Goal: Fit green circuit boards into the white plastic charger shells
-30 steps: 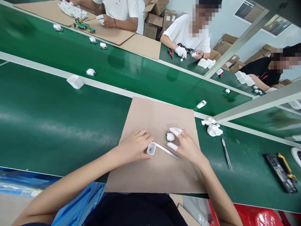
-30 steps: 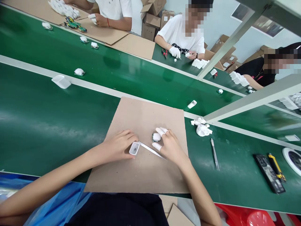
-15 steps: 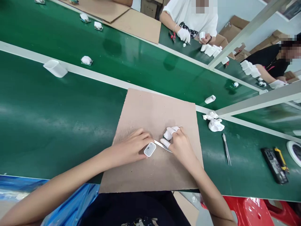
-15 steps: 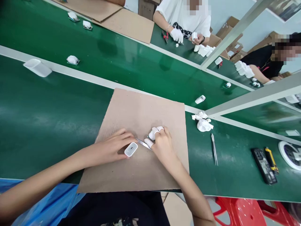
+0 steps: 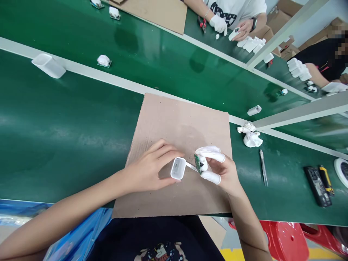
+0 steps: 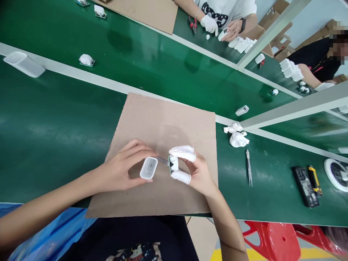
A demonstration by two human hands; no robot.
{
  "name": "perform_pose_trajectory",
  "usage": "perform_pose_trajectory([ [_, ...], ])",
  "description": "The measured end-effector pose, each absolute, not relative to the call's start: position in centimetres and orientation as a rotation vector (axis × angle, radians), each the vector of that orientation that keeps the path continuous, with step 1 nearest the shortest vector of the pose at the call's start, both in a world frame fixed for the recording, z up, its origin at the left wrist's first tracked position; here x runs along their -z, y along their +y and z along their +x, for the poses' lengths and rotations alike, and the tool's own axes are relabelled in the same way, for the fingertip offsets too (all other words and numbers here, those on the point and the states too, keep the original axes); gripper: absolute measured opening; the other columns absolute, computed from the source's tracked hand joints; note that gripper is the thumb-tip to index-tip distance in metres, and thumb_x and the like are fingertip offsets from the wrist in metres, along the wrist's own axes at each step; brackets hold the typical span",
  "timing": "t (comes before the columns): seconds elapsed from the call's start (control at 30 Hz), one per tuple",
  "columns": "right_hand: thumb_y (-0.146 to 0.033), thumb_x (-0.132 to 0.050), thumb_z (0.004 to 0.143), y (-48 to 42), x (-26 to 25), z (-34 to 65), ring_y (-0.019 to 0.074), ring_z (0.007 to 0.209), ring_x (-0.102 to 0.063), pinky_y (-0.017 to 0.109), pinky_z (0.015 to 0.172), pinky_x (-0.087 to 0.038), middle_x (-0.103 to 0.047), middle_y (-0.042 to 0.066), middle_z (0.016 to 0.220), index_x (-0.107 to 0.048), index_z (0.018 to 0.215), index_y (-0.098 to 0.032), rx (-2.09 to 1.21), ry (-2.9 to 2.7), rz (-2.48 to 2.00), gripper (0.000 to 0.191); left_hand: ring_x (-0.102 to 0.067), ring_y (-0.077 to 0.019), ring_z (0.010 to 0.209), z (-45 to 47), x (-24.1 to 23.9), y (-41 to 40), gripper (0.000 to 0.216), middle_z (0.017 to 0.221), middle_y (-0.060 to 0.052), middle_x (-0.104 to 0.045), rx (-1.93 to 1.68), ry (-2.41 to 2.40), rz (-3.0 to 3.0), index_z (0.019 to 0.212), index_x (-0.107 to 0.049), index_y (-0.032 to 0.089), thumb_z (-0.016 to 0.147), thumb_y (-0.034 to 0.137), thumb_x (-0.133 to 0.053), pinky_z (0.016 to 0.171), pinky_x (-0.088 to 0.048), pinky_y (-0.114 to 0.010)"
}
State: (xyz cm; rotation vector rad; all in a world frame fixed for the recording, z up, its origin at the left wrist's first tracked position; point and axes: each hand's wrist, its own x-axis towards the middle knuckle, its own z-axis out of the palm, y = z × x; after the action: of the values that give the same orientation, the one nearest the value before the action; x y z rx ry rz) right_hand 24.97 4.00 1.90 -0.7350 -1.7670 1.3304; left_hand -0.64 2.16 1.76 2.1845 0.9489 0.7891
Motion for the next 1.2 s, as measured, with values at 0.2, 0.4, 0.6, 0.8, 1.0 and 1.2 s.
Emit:
perform_pose_trajectory([
  [0.2, -0.022, -0.075, 0.083, 2.0, -2.7, 23.8, 0.0247, 0.117, -0.06, 0.046, 0.096, -0.057, -0.063, 0.006, 0.123, -0.059, 0.131, -0.035, -1.276, -1.722, -0.735, 0.051, -0.057, -0.0263, 0.11, 0.2, -1.0, 1.7, 0.042, 0.115, -0.012, -0.067, -1.024, 0.942, 2.336, 0.126, -0.051, 0.015, 0.088, 0.026, -0.068, 0.095, -0.051, -0.043],
  [0.4, -0.019, -0.079, 0.079, 1.2, -2.5, 23.2, 0.028, 0.113, -0.063, 0.052, 0.096, -0.056, -0.066, 0.008, 0.119, -0.061, 0.129, -0.033, -1.204, -1.688, -0.728, 0.055, -0.06, -0.0259, 0.109, 0.7, -0.8, 1.4, 0.043, 0.112, -0.012, -0.067, -1.014, 0.944, 2.253, 0.123, -0.052, 0.015, 0.086, 0.028, -0.071, 0.093, -0.051, -0.042],
  [0.6, -0.026, -0.08, 0.079, 1.3, -2.4, 23.2, 0.0263, 0.11, -0.065, 0.048, 0.095, -0.057, -0.068, 0.004, 0.117, -0.065, 0.122, -0.037, -1.402, -1.457, -0.774, 0.047, -0.066, -0.0206, 0.086, 0.7, -1.5, 1.2, 0.037, 0.09, -0.003, -0.066, -0.909, 1.03, 1.389, 0.084, -0.05, 0.02, 0.073, 0.036, -0.082, 0.071, -0.051, -0.032],
  [0.8, -0.039, -0.079, 0.076, 1.6, -2.6, 23.3, 0.0231, 0.102, -0.068, 0.044, 0.092, -0.059, -0.072, 0.001, 0.11, -0.07, 0.115, -0.034, -1.72, -0.982, -0.862, 0.04, -0.069, -0.0239, 0.096, 1.3, -1.3, 1.6, 0.04, 0.104, -0.008, -0.068, -0.657, 0.666, 0.571, 0.105, -0.044, 0.021, 0.082, 0.037, -0.072, 0.083, -0.053, -0.041],
  [1.0, -0.054, -0.072, 0.077, 3.1, -2.0, 23.9, 0.0215, 0.102, -0.066, 0.045, 0.097, -0.056, -0.072, 0.0, 0.103, -0.069, 0.108, -0.035, -1.815, -0.758, -0.892, 0.037, -0.066, -0.0259, 0.105, 1.1, 0.3, 1.5, 0.037, 0.11, -0.01, -0.065, -0.664, 0.486, 0.574, 0.113, -0.042, 0.02, 0.083, 0.03, -0.061, 0.087, -0.05, -0.041],
  [1.2, -0.054, -0.072, 0.078, 3.1, -1.2, 24.2, 0.0251, 0.104, -0.068, 0.048, 0.088, -0.06, -0.071, 0.003, 0.109, -0.069, 0.11, -0.033, -1.634, -1.043, -0.923, 0.038, -0.059, -0.0262, 0.123, 0.8, 0.4, 0.9, 0.052, 0.134, -0.016, -0.057, -0.666, 0.668, 1.285, 0.146, -0.026, 0.026, 0.098, 0.026, -0.047, 0.09, -0.056, -0.041],
])
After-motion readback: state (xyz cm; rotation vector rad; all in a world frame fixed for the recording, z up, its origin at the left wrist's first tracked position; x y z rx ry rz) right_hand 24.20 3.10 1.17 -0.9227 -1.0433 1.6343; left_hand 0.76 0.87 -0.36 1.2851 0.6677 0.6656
